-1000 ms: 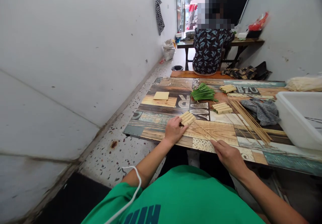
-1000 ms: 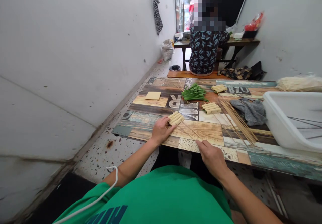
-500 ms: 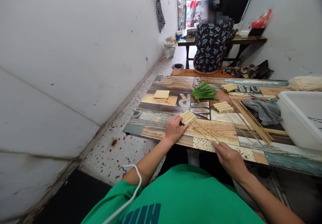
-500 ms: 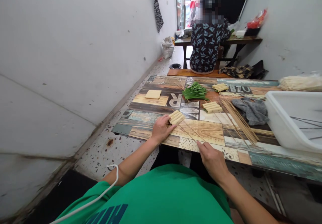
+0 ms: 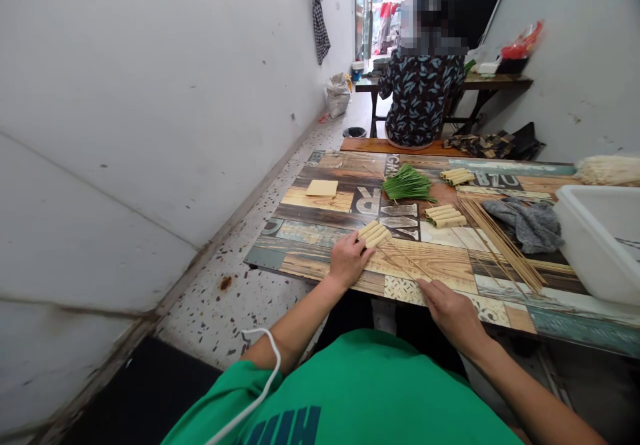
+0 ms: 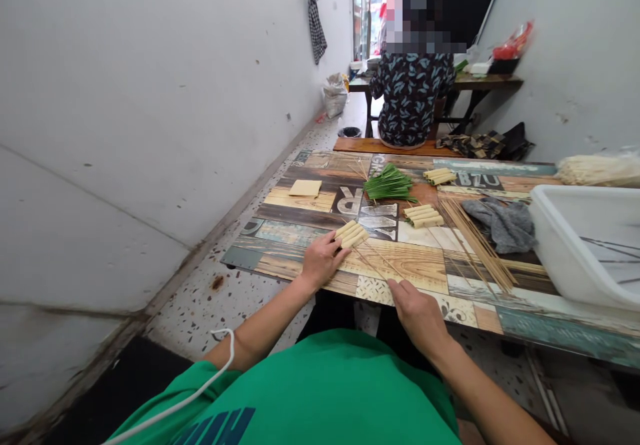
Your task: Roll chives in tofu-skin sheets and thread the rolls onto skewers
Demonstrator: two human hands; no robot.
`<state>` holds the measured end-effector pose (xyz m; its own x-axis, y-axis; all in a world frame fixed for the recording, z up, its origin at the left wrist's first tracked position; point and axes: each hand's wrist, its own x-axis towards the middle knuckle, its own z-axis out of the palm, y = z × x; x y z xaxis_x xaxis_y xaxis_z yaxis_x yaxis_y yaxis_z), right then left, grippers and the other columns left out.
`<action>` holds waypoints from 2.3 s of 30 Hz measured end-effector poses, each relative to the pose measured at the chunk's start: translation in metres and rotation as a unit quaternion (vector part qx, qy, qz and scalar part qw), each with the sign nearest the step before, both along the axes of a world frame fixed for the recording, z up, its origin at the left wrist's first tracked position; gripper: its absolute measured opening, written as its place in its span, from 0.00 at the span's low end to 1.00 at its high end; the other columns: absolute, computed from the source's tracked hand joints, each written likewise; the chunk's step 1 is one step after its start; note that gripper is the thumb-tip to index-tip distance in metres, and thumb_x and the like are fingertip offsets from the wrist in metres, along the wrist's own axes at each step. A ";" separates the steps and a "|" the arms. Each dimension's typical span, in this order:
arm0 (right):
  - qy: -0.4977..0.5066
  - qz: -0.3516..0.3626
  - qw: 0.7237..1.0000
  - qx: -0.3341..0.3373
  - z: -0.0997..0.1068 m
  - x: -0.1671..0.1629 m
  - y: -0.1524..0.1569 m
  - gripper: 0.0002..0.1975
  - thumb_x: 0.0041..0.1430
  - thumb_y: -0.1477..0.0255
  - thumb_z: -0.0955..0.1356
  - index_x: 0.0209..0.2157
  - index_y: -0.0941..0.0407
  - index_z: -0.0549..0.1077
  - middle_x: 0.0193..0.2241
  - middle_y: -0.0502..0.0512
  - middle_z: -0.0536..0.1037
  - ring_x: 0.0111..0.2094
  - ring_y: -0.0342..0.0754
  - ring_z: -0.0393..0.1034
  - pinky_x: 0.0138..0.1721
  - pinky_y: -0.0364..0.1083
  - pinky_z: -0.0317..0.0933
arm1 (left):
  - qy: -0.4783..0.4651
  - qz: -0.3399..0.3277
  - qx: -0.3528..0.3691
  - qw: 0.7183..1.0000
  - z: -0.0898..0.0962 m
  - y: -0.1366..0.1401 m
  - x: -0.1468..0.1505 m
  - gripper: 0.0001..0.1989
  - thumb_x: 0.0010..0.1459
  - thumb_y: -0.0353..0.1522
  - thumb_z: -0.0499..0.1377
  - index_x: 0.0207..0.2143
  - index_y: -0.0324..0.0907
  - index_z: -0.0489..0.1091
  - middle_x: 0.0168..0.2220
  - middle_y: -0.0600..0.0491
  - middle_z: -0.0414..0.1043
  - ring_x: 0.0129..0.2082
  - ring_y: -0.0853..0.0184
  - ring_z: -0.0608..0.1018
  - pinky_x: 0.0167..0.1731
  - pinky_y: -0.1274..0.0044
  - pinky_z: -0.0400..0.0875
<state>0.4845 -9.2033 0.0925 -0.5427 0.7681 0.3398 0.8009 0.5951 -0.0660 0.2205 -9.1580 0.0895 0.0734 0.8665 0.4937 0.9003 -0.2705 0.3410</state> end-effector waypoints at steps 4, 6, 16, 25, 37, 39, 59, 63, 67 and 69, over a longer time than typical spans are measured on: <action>-0.011 -0.009 1.000 0.008 0.001 -0.001 0.001 0.18 0.68 0.71 0.57 0.47 0.55 0.76 0.31 0.55 0.78 0.28 0.45 0.70 0.25 0.42 0.54 | -0.010 0.006 0.000 1.000 0.001 -0.001 0.001 0.11 0.60 0.37 0.61 0.44 0.44 0.73 0.46 0.47 0.73 0.44 0.59 0.76 0.44 0.69 0.73; -0.022 -0.017 0.999 0.015 0.004 -0.002 0.001 0.18 0.68 0.71 0.57 0.45 0.55 0.77 0.29 0.54 0.78 0.27 0.45 0.70 0.26 0.42 0.53 | 0.000 0.006 -0.005 1.000 0.001 -0.001 0.002 0.09 0.61 0.37 0.60 0.42 0.44 0.74 0.47 0.46 0.73 0.44 0.60 0.76 0.44 0.69 0.73; -0.038 0.009 0.999 0.008 0.008 -0.008 0.009 0.16 0.68 0.76 0.56 0.37 0.55 0.74 0.32 0.55 0.76 0.30 0.44 0.67 0.28 0.42 0.51 | 0.029 -0.006 -0.018 0.999 0.005 0.001 0.001 0.08 0.63 0.37 0.58 0.36 0.43 0.75 0.45 0.46 0.74 0.45 0.60 0.76 0.43 0.69 0.73; -0.037 0.042 0.997 0.047 0.005 -0.012 0.017 0.15 0.66 0.78 0.56 0.38 0.57 0.73 0.31 0.55 0.73 0.30 0.45 0.64 0.30 0.44 0.50 | 0.065 -0.002 -0.023 0.998 0.003 0.002 0.001 0.10 0.64 0.37 0.56 0.37 0.43 0.75 0.44 0.45 0.74 0.44 0.60 0.75 0.43 0.70 0.72; -0.027 0.078 0.996 0.015 0.002 -0.021 0.030 0.16 0.67 0.76 0.55 0.42 0.60 0.72 0.30 0.56 0.70 0.29 0.47 0.61 0.31 0.45 0.52 | 0.063 -0.007 -0.026 0.998 0.007 0.002 0.001 0.10 0.64 0.36 0.56 0.35 0.41 0.74 0.42 0.45 0.74 0.43 0.60 0.76 0.43 0.69 0.71; -0.024 0.073 0.997 0.000 -0.001 -0.022 0.031 0.16 0.67 0.76 0.55 0.41 0.60 0.72 0.31 0.56 0.70 0.29 0.47 0.62 0.31 0.45 0.52 | 0.057 -0.006 -0.028 0.998 0.007 0.002 0.001 0.10 0.64 0.36 0.56 0.35 0.41 0.74 0.42 0.45 0.74 0.44 0.60 0.75 0.43 0.69 0.71; -0.009 0.096 0.995 -0.015 -0.005 -0.039 0.049 0.14 0.66 0.79 0.56 0.42 0.58 0.71 0.32 0.55 0.72 0.31 0.46 0.65 0.32 0.43 0.56 | 0.061 0.007 -0.024 0.998 0.003 0.005 0.002 0.08 0.63 0.34 0.57 0.36 0.41 0.74 0.44 0.45 0.74 0.44 0.60 0.76 0.44 0.69 0.73; -0.008 0.096 0.995 -0.012 -0.007 -0.040 0.053 0.14 0.65 0.79 0.57 0.42 0.57 0.72 0.34 0.56 0.73 0.33 0.47 0.66 0.34 0.43 0.57 | 0.056 0.004 -0.035 0.998 0.004 0.004 0.002 0.08 0.64 0.34 0.56 0.36 0.41 0.74 0.45 0.44 0.74 0.45 0.60 0.76 0.44 0.69 0.73; 0.011 0.089 0.996 -0.020 -0.007 -0.046 0.055 0.15 0.65 0.79 0.57 0.41 0.57 0.73 0.33 0.57 0.74 0.33 0.47 0.66 0.34 0.43 0.58 | 0.045 -0.002 -0.036 0.998 0.005 0.004 0.002 0.08 0.64 0.34 0.56 0.37 0.41 0.74 0.45 0.44 0.74 0.46 0.59 0.75 0.45 0.68 0.73; 0.016 0.086 0.996 -0.023 -0.007 -0.049 0.056 0.15 0.66 0.78 0.57 0.41 0.57 0.73 0.33 0.57 0.74 0.33 0.47 0.66 0.34 0.43 0.58 | 0.038 -0.003 -0.035 0.999 0.005 0.004 0.002 0.08 0.64 0.34 0.56 0.36 0.41 0.74 0.45 0.43 0.74 0.46 0.58 0.75 0.45 0.67 0.73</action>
<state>0.4351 -9.1470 0.0860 -0.6567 0.6801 0.3258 0.6852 0.7186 -0.1189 0.2223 -9.1543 0.0946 0.1135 0.8982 0.4247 0.9226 -0.2539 0.2904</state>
